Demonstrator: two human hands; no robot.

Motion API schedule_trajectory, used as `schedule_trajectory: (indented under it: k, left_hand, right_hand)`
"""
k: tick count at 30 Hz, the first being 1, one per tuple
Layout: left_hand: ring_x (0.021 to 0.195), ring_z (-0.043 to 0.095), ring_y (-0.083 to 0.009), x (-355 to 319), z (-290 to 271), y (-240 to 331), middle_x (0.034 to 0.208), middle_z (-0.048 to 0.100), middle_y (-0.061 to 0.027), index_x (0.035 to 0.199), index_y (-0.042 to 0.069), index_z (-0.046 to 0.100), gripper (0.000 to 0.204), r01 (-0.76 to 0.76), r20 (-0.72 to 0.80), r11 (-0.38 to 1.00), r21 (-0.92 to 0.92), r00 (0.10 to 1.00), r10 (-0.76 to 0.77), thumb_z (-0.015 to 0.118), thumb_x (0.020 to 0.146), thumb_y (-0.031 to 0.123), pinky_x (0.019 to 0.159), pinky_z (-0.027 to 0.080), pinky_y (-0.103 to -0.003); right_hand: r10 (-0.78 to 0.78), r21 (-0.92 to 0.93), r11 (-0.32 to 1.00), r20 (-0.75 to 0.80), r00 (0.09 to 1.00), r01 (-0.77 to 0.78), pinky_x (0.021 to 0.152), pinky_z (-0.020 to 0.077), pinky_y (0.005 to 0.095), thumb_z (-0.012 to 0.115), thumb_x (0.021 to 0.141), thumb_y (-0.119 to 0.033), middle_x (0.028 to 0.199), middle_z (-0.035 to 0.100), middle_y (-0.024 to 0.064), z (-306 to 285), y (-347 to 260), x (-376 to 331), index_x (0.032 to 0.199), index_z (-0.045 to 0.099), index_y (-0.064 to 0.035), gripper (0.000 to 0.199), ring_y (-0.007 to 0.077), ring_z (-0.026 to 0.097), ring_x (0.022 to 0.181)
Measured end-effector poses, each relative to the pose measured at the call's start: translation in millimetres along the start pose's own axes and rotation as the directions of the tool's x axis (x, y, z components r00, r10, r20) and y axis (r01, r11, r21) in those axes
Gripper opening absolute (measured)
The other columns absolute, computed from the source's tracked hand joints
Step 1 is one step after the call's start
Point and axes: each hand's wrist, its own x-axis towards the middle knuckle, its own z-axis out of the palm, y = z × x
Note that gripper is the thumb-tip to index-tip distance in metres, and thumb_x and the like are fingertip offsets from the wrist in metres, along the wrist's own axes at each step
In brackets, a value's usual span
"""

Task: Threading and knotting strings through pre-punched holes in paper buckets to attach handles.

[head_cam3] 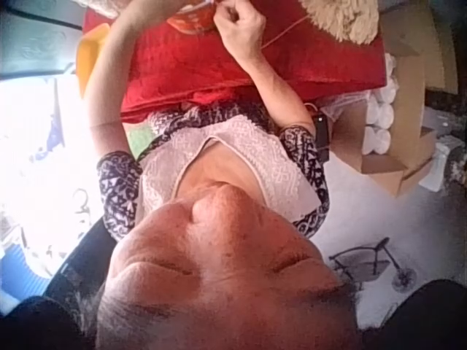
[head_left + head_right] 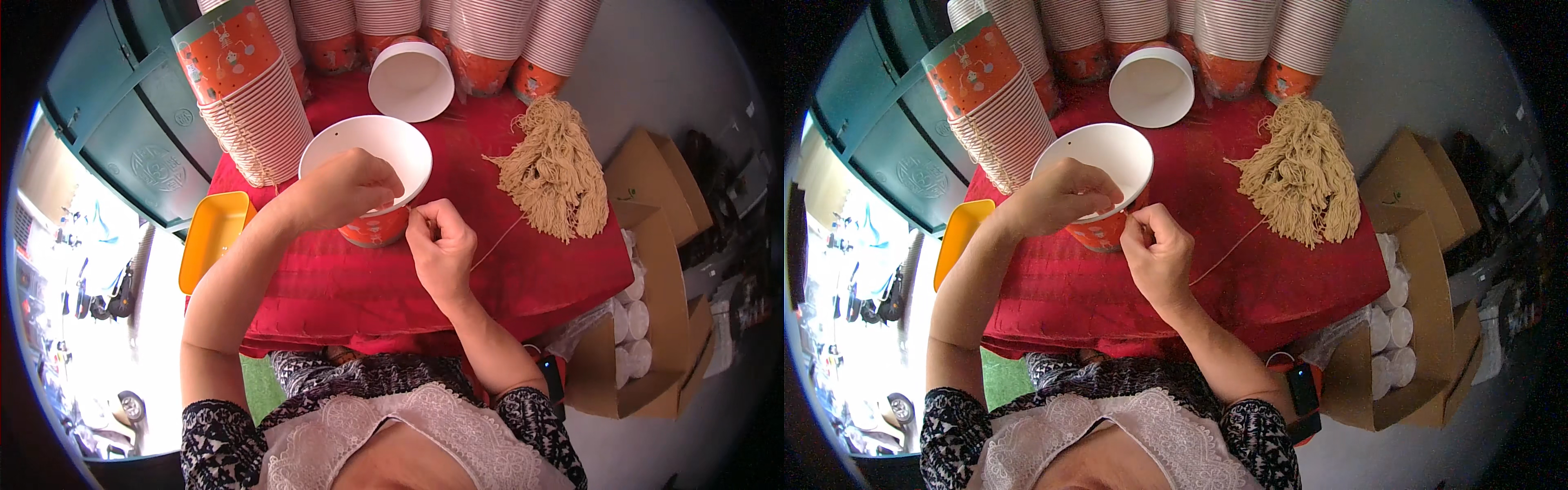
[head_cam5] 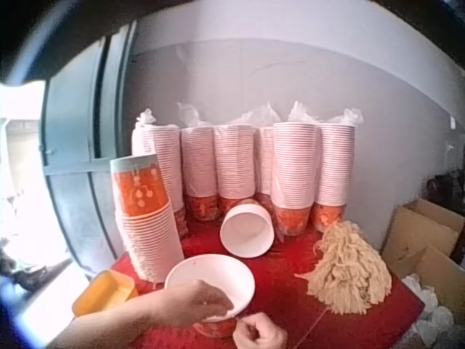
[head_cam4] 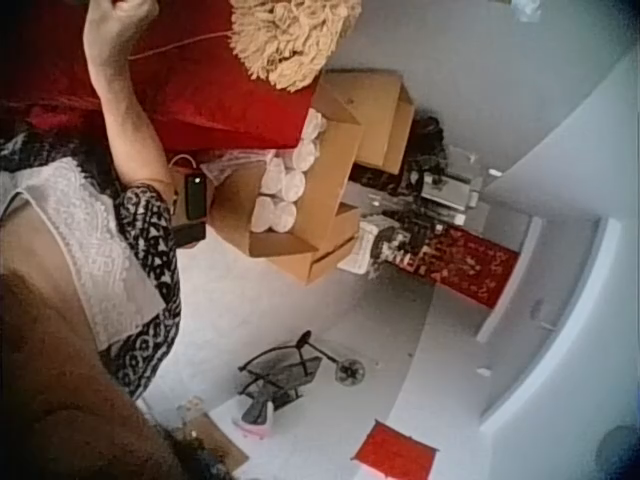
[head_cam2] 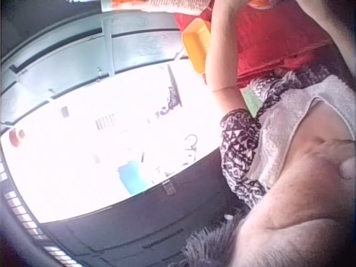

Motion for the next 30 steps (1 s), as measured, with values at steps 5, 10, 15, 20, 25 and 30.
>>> schedule_trajectory:
  k: [5,10,15,20,25,30]
  left_hand:
    - [0.082,0.065,-0.0167,-4.1,-1.5,-4.2,0.091,0.071,-0.0106,0.1,-0.002,0.07,0.019,0.013,0.002,0.999,-0.032,1.0,-0.013,0.063,0.086,0.009,0.077,0.052,-0.03]
    - [0.088,0.068,-0.0263,1.9,0.2,2.6,0.093,0.071,-0.018,0.099,-0.002,0.071,0.023,0.022,0.019,0.998,-0.062,1.0,-0.021,0.06,0.081,0.008,0.081,0.052,-0.035]
    - [0.083,0.068,-0.0262,3.6,3.0,-0.5,0.089,0.071,-0.0172,0.098,-0.001,0.072,0.022,-0.002,0.017,0.994,-0.105,1.0,0.003,0.061,0.081,0.008,0.078,0.052,-0.035]
    - [0.081,0.068,-0.0243,8.7,-1.8,2.0,0.086,0.071,-0.0164,0.096,0.0,0.072,0.021,-0.019,0.076,0.998,-0.056,0.997,0.023,0.061,0.08,0.008,0.076,0.052,-0.035]
    - [0.074,0.065,-0.0227,13.1,1.4,-2.7,0.079,0.069,-0.0152,0.089,-0.002,0.07,0.017,-0.058,0.119,0.997,-0.051,0.991,0.064,0.061,0.079,0.008,0.071,0.05,-0.035]
    - [0.067,0.062,-0.0231,10.5,7.1,-3.9,0.073,0.066,-0.0147,0.084,-0.002,0.067,0.013,-0.13,0.12,0.99,-0.051,0.984,0.135,0.06,0.081,0.009,0.065,0.048,-0.035]
  right_hand:
    - [-0.012,-0.032,0.999,0.011,1.0,0.012,0.049,0.0392,0.0249,0.062,0.082,0.007,0.06,0.052,0.0024,5.6,-2.3,-0.5,0.076,0.054,-0.0009,0.013,0.0051,0.048,0.056]
    - [0.012,-0.028,1.0,0.016,1.0,-0.011,0.049,0.041,0.0263,0.062,0.082,0.006,0.06,0.053,0.0036,2.9,0.9,1.0,0.075,0.054,-0.0009,0.013,0.0061,0.049,0.055]
    - [0.01,-0.029,1.0,0.024,1.0,-0.009,0.05,0.0415,0.0271,0.061,0.082,0.006,0.061,0.054,0.0047,5.2,2.5,2.5,0.075,0.053,-0.0008,0.012,0.0074,0.05,0.055]
    - [-0.016,-0.044,0.999,0.039,0.999,0.018,0.05,0.0415,0.0272,0.061,0.082,0.006,0.061,0.054,0.005,4.7,0.0,4.9,0.075,0.053,-0.0007,0.012,0.0078,0.05,0.055]
    - [-0.016,-0.055,0.998,0.063,0.998,0.02,0.049,0.0405,0.0277,0.061,0.082,0.006,0.061,0.054,0.0048,2.5,-3.0,2.9,0.076,0.052,-0.0004,0.013,0.0078,0.049,0.055]
    - [0.092,0.004,0.996,0.122,0.988,-0.093,0.047,0.0383,0.0276,0.061,0.086,-0.001,0.058,0.052,0.0034,-6.1,-7.4,0.6,0.072,0.053,-0.0002,0.017,0.0079,0.048,0.053]
